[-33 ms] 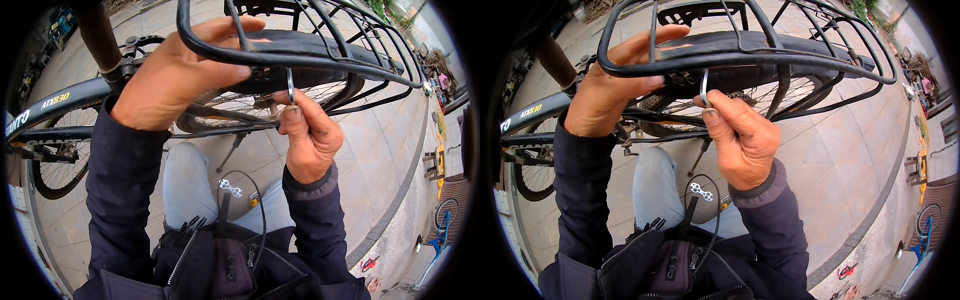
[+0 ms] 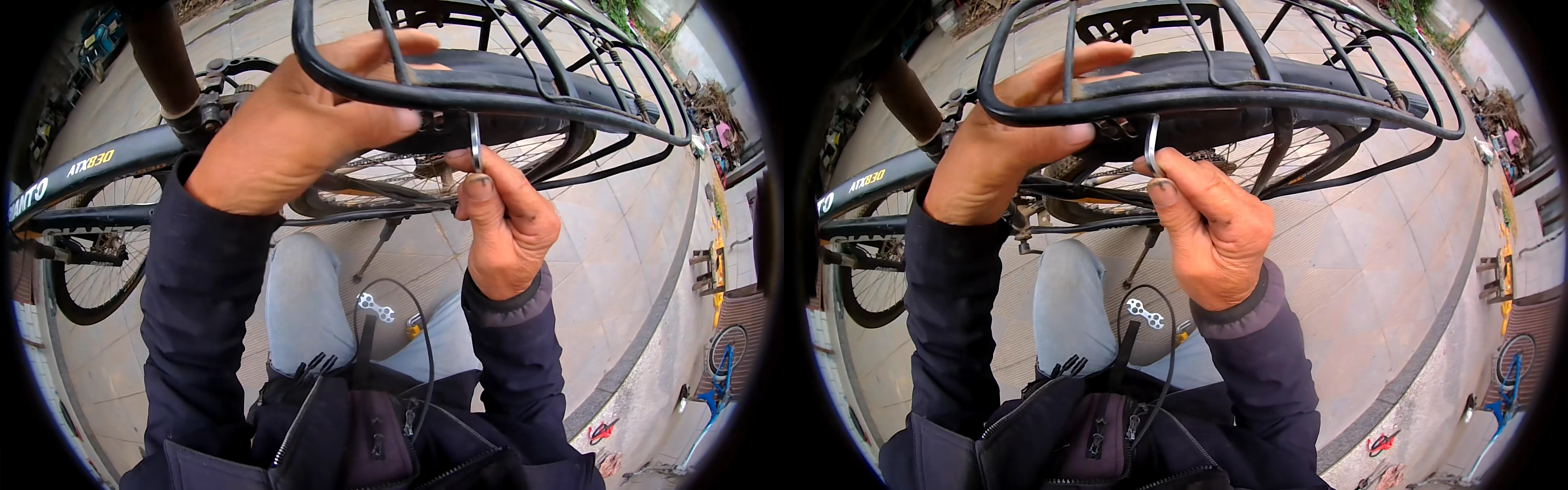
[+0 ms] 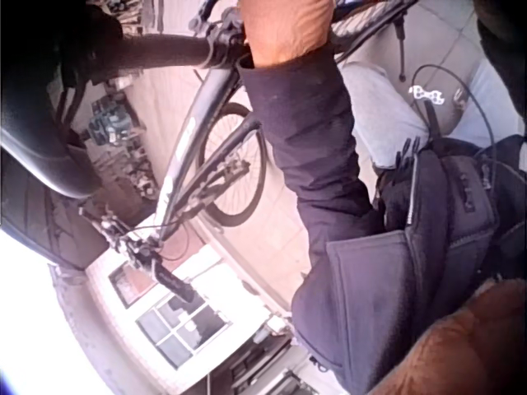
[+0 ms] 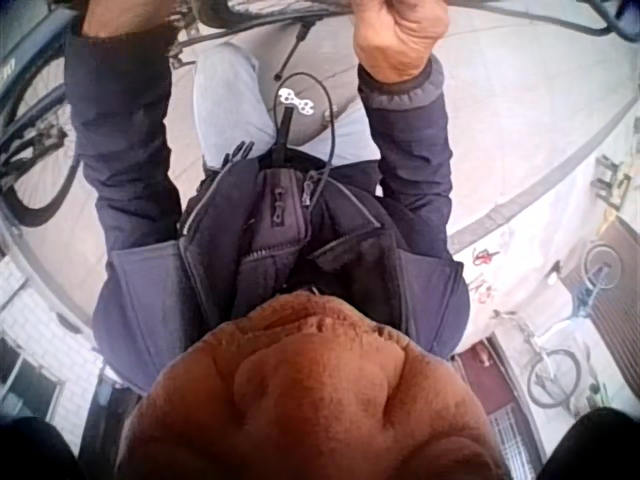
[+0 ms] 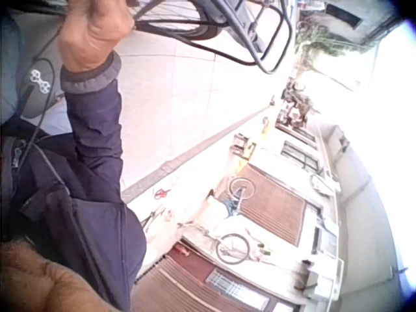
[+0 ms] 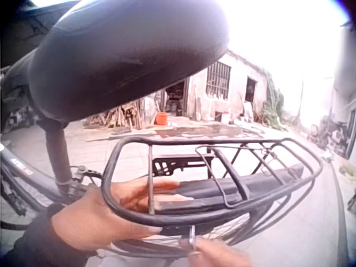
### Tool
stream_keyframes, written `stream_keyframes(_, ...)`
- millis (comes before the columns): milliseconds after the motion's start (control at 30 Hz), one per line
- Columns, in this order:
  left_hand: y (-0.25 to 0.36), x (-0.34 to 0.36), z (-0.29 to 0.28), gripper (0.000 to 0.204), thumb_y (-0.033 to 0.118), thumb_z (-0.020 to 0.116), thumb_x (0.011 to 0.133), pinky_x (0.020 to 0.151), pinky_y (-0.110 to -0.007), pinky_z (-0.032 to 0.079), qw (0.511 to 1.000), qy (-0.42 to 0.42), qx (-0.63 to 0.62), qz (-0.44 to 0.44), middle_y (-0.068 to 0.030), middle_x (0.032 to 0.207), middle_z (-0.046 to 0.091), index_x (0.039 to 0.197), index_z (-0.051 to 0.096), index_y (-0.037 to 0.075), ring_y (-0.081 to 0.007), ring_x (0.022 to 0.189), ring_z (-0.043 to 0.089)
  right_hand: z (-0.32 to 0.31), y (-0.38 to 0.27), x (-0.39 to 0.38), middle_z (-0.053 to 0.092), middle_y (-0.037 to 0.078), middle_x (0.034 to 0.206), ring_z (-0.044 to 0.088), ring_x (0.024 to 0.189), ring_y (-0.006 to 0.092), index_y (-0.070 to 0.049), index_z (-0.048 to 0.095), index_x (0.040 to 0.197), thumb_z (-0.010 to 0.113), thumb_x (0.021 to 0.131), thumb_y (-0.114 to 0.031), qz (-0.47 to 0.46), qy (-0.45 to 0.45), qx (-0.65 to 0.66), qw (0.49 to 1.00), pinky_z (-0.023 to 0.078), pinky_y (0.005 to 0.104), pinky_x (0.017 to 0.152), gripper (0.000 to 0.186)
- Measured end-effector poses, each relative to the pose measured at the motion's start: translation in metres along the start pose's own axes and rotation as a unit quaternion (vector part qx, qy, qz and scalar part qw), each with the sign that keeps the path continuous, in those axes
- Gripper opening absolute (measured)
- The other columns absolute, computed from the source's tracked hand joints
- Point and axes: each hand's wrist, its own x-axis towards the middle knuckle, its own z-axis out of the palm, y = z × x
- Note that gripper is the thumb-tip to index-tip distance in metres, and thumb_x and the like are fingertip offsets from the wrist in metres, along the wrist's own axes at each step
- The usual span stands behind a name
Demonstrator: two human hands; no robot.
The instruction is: The person uses a yellow screwdriver to tighten a screw on the rear rack of a bicycle. The person holds the rack steady with one hand while turning the screwdriver with the other.
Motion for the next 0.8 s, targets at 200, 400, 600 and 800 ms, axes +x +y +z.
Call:
stream_keyframes(200,-0.002,0.003,-0.007,0.057,0.013,0.065,0.073,0.100,-0.031,0.037,0.999,-0.022,-0.027,0.002,-0.0106,0.119,0.058,0.127,0.050,0.002,-0.0197,0.112,0.055,0.003,0.003,0.000,0.066,0.010,0.094,0.052,0.067,0.0070,0.002,0.060,0.109,0.056,0.089,-0.002,0.030,-0.027,0.052,0.998,0.044,0.0197,0.059,0.022)
stream_keyframes(400,-0.009,0.012,0.002,0.063,0.013,0.064,0.071,0.106,-0.035,0.031,0.997,-0.052,-0.048,0.007,-0.0145,0.126,0.053,0.130,0.045,-0.001,-0.0232,0.119,0.050,-0.001,0.004,-0.004,0.064,0.007,0.089,0.050,0.063,0.0053,0.001,0.060,0.109,0.053,0.090,-0.002,0.051,-0.011,0.100,0.994,0.042,0.0200,0.056,0.021)
stream_keyframes(600,0.005,0.013,0.004,0.072,0.025,0.072,0.066,0.107,-0.037,0.029,1.000,-0.003,0.020,0.019,-0.0163,0.125,0.054,0.128,0.047,-0.001,-0.0244,0.123,0.046,0.009,-0.010,0.009,0.060,0.007,0.077,0.052,0.062,0.0078,0.002,0.057,0.106,0.051,0.091,-0.005,0.049,0.027,0.092,0.994,0.043,0.0220,0.056,0.017)
stream_keyframes(800,0.004,0.018,0.001,0.071,0.031,0.071,0.064,0.108,-0.036,0.025,0.997,-0.024,0.067,-0.018,-0.0137,0.141,0.036,0.124,0.052,-0.003,-0.0224,0.128,0.039,0.018,-0.013,0.019,0.057,0.014,0.070,0.059,0.057,0.0254,0.002,0.056,0.095,0.055,0.088,-0.007,-0.037,0.120,0.025,0.992,0.046,0.0313,0.053,0.011)
